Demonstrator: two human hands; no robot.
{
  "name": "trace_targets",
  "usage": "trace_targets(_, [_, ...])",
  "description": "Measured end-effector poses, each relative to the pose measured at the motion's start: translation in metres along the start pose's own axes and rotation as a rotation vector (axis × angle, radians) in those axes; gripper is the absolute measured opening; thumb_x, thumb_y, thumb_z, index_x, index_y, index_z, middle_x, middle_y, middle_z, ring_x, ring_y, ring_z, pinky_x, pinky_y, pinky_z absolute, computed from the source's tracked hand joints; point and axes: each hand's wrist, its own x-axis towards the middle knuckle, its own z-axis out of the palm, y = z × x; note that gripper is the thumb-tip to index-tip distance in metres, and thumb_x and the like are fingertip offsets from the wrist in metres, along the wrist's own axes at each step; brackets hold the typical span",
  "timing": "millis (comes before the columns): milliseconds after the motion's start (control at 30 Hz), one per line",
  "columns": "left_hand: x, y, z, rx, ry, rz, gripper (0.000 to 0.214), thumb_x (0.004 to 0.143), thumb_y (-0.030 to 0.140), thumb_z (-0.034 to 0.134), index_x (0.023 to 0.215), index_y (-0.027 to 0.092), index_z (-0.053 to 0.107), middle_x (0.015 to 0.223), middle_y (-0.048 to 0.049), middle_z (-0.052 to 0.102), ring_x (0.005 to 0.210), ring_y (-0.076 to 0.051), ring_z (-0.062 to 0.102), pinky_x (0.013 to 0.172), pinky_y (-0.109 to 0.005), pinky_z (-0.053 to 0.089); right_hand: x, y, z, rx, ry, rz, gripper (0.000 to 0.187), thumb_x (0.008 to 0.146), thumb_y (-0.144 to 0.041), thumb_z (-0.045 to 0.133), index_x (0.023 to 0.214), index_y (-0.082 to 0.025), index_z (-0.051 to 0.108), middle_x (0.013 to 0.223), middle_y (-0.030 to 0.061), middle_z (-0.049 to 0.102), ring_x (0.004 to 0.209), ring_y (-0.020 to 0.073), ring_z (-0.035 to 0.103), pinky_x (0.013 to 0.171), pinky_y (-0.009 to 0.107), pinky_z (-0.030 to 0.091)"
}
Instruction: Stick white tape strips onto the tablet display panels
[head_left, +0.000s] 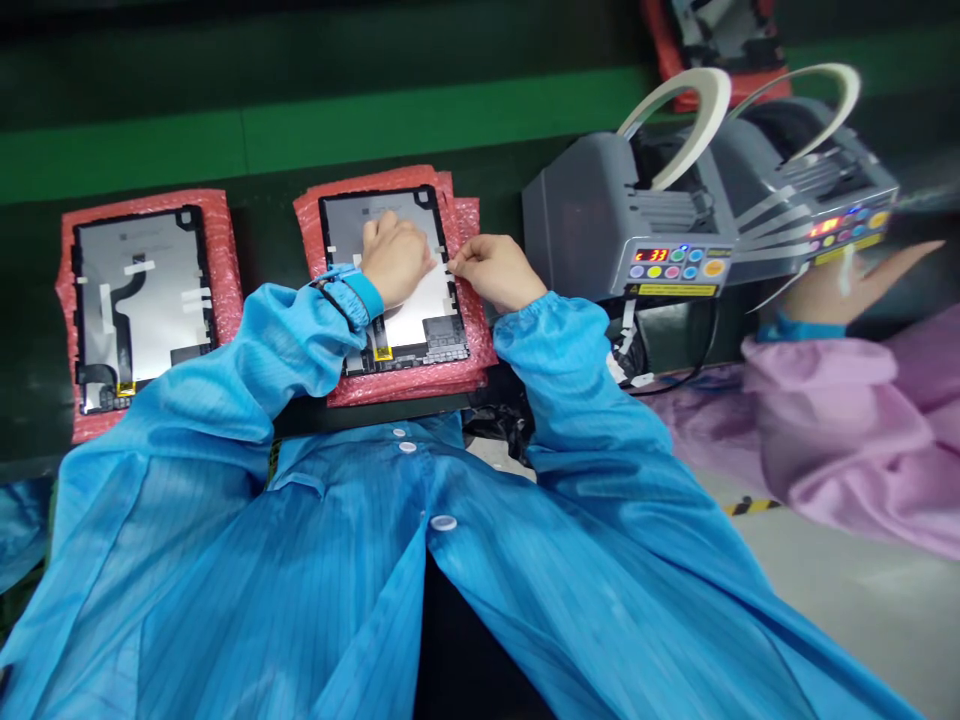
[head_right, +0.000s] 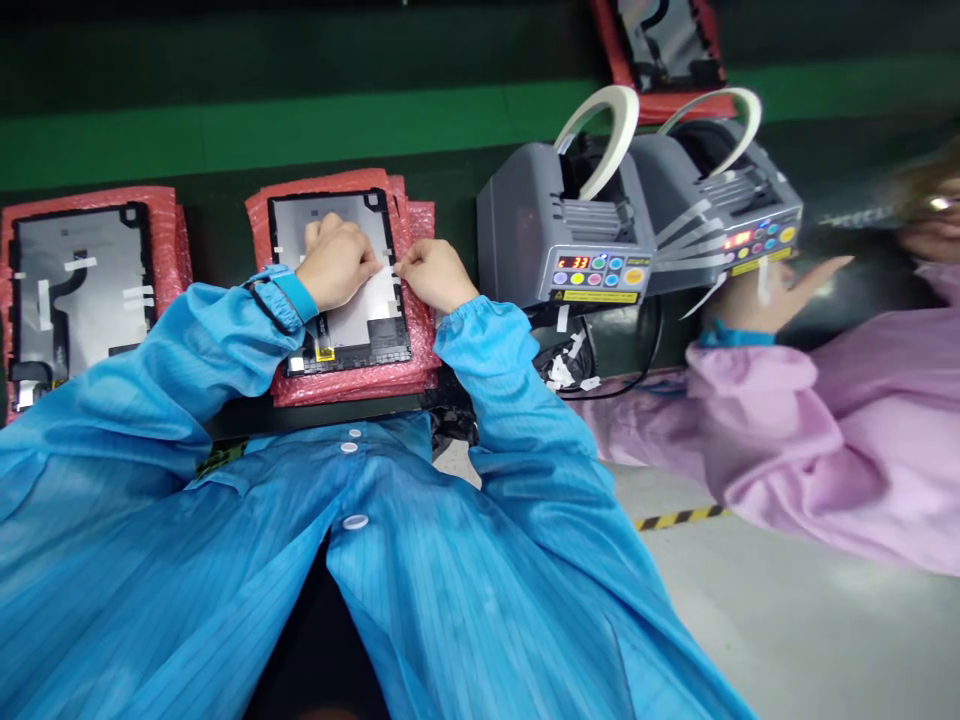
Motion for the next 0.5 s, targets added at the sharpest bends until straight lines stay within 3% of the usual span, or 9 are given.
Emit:
trace_targets(100, [-0.001, 0.005, -0.010, 0.034, -0.018, -0.060, 0.011, 0.080, 0.029, 0.072, 0.077, 0.019, 0.066, 0.096, -0.0096, 0.066, 0.115, -0.034, 0.048, 0.103, -0.049, 0.034, 0.001, 0.009, 0.000, 0.055, 0.066, -0.007, 0.018, 0.071, -0.016, 0.074, 0.067, -0.017, 0.057, 0.058, -0.0040, 0.044, 0.062, 0.0123, 0.045, 0.070, 0.033, 0.045])
trace_targets(200, [-0.003, 0.012, -0.023, 0.065, -0.051, -0.117, 0.012, 0.082, 0.030, 0.070, 0.091, 0.022, 0.071, 0.100, -0.0066, 0.066, 0.115, -0.031, 0.050, 0.103, -0.048, 0.035, -0.009, 0.019, 0.001, -0.010, 0.181, -0.194, 0.010, 0.077, -0.017, 0.068, 0.086, -0.016, 0.067, 0.066, -0.0007, 0.052, 0.068, 0.0150, 0.051, 0.074, 0.036, 0.048])
trace_targets(333, [-0.009, 0.019, -0.027, 0.099, -0.094, -0.090, 0.016, 0.086, 0.034, 0.067, 0.092, 0.020, 0.073, 0.105, -0.0082, 0.066, 0.119, -0.033, 0.049, 0.105, -0.050, 0.033, -0.031, 0.023, 0.010, -0.280, 0.221, -0.429, 0.025, 0.090, -0.020, 0.049, 0.099, -0.019, 0.073, 0.086, 0.0079, 0.062, 0.090, 0.0227, 0.059, 0.090, 0.045, 0.048])
trace_targets(500, [-0.014, 0.025, -0.028, 0.161, -0.109, -0.060, 0.015, 0.086, 0.030, 0.069, 0.094, 0.018, 0.074, 0.116, -0.0107, 0.064, 0.125, -0.035, 0.045, 0.106, -0.053, 0.032, -0.039, 0.023, 0.020, -0.333, 0.218, -0.392, 0.030, 0.090, -0.015, 0.043, 0.100, -0.017, 0.071, 0.094, 0.0099, 0.062, 0.098, 0.0242, 0.059, 0.096, 0.046, 0.046])
